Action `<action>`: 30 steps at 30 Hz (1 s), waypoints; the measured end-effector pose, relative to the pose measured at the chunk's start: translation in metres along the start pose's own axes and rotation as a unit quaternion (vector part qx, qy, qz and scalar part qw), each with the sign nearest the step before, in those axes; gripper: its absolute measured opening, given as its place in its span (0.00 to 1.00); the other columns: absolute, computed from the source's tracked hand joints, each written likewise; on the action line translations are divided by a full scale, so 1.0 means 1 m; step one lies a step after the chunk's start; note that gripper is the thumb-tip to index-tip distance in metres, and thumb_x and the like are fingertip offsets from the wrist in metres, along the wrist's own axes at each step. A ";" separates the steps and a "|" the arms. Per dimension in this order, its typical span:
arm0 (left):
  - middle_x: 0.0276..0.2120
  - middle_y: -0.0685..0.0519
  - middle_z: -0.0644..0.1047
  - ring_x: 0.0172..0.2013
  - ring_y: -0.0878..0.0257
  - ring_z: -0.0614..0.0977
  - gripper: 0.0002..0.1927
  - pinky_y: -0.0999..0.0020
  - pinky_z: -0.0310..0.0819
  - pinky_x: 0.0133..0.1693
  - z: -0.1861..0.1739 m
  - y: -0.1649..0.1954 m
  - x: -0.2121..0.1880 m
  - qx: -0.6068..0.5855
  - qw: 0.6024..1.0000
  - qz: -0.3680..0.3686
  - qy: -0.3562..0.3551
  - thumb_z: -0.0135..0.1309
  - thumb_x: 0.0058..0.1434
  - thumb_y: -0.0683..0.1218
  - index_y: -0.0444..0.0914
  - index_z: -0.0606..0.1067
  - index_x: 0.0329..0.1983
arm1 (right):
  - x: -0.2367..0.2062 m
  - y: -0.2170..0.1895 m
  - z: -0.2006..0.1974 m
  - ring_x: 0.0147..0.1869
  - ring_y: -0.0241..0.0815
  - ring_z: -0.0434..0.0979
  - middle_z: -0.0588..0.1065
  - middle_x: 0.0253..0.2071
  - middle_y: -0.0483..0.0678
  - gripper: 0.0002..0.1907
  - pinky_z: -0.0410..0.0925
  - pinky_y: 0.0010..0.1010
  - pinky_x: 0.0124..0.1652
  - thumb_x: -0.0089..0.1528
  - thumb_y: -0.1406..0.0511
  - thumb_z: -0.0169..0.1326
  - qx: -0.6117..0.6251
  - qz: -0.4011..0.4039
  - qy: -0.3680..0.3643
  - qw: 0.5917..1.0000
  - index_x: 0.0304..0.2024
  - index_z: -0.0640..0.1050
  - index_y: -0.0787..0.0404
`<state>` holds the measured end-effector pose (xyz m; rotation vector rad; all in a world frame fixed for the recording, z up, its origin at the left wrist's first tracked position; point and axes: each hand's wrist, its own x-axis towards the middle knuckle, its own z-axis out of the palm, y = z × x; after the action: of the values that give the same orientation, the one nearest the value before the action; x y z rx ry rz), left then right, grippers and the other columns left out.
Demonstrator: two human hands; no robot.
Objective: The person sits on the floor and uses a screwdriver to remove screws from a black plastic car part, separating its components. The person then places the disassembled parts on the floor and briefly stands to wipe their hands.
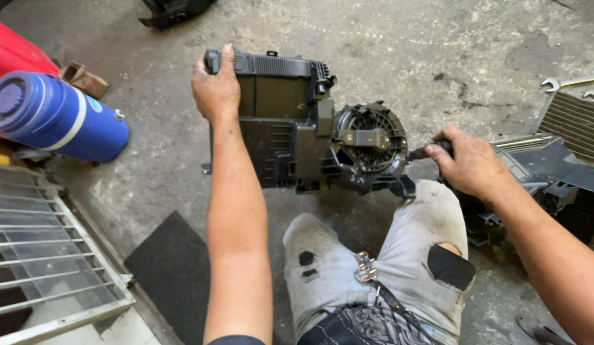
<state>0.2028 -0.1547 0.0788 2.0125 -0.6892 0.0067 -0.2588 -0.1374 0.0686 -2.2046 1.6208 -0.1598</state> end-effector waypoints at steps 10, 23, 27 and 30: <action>0.41 0.46 0.85 0.45 0.47 0.85 0.32 0.53 0.76 0.48 0.003 0.005 0.002 -0.002 1.000 0.003 -0.015 0.59 0.54 0.71 0.44 0.80 0.50 | -0.055 0.038 0.044 0.48 0.67 0.80 0.80 0.39 0.67 0.32 0.72 0.52 0.48 0.67 0.42 0.48 0.034 0.146 0.009 0.989 0.47 0.81 0.63; 0.42 0.45 0.84 0.45 0.48 0.85 0.34 0.55 0.76 0.47 0.013 0.000 0.006 -0.026 0.999 0.042 0.009 0.61 0.54 0.70 0.41 0.79 0.51 | -0.026 -0.030 -0.001 0.41 0.59 0.81 0.78 0.38 0.58 0.16 0.73 0.46 0.40 0.63 0.53 0.50 -0.056 -0.236 0.029 0.970 0.42 0.77 0.56; 0.42 0.46 0.84 0.45 0.47 0.85 0.32 0.55 0.76 0.48 0.008 -0.002 0.004 -0.019 0.999 0.032 -0.005 0.61 0.54 0.69 0.42 0.80 0.51 | -0.028 -0.048 -0.010 0.43 0.60 0.79 0.75 0.38 0.57 0.19 0.72 0.45 0.41 0.61 0.56 0.54 -0.057 -0.235 0.010 0.970 0.49 0.75 0.60; 0.42 0.45 0.84 0.46 0.47 0.85 0.32 0.55 0.76 0.48 0.004 -0.001 0.002 -0.017 1.000 0.017 -0.015 0.60 0.55 0.70 0.42 0.79 0.51 | -0.029 -0.055 -0.010 0.46 0.59 0.79 0.75 0.42 0.57 0.23 0.73 0.44 0.44 0.68 0.54 0.54 -0.133 -0.049 -0.056 0.988 0.57 0.70 0.63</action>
<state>0.2035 -0.1587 0.0761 1.9711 -0.7387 -0.0156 -0.2227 -0.0988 0.1026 -2.4436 1.5501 0.1609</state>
